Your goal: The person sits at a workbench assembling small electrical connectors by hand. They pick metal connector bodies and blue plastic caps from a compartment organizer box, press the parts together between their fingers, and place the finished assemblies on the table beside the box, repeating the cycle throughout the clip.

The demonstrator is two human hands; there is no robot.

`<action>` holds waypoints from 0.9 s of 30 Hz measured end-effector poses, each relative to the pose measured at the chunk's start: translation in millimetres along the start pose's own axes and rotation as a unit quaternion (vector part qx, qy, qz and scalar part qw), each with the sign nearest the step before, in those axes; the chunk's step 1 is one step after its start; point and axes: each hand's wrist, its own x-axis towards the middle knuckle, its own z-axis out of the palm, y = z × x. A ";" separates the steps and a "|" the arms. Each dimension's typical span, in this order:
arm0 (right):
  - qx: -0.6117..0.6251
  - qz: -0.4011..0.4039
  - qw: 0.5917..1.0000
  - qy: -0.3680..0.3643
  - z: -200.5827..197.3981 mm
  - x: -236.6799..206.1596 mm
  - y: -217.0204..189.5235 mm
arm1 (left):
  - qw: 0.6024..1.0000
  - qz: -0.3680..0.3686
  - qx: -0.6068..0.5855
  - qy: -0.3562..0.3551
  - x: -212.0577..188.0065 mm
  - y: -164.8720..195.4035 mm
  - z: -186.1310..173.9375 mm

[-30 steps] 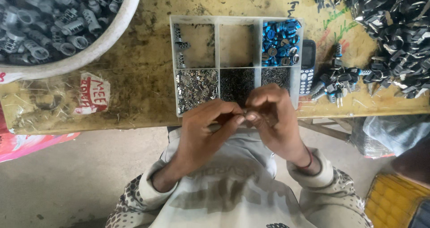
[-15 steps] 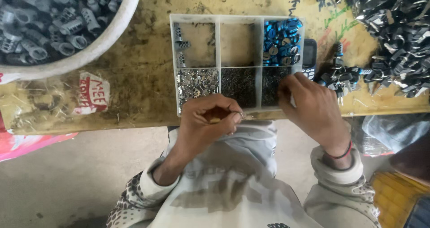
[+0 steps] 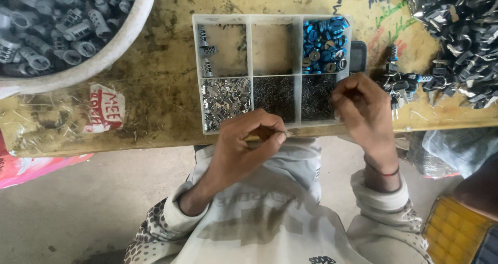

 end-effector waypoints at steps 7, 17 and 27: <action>0.021 -0.016 0.991 -0.134 27.8 -30.6 -32.7 | 0.997 -0.065 -0.028 -0.019 -1.5 7.6 3.5; -0.015 -0.057 0.990 -0.128 38.0 -34.5 -47.7 | 0.989 -0.081 -0.110 -0.050 -4.2 13.6 -4.1; -0.156 -0.233 0.960 0.004 58.3 -43.9 -34.4 | 0.987 -0.059 -0.148 -0.029 -6.8 5.2 -3.0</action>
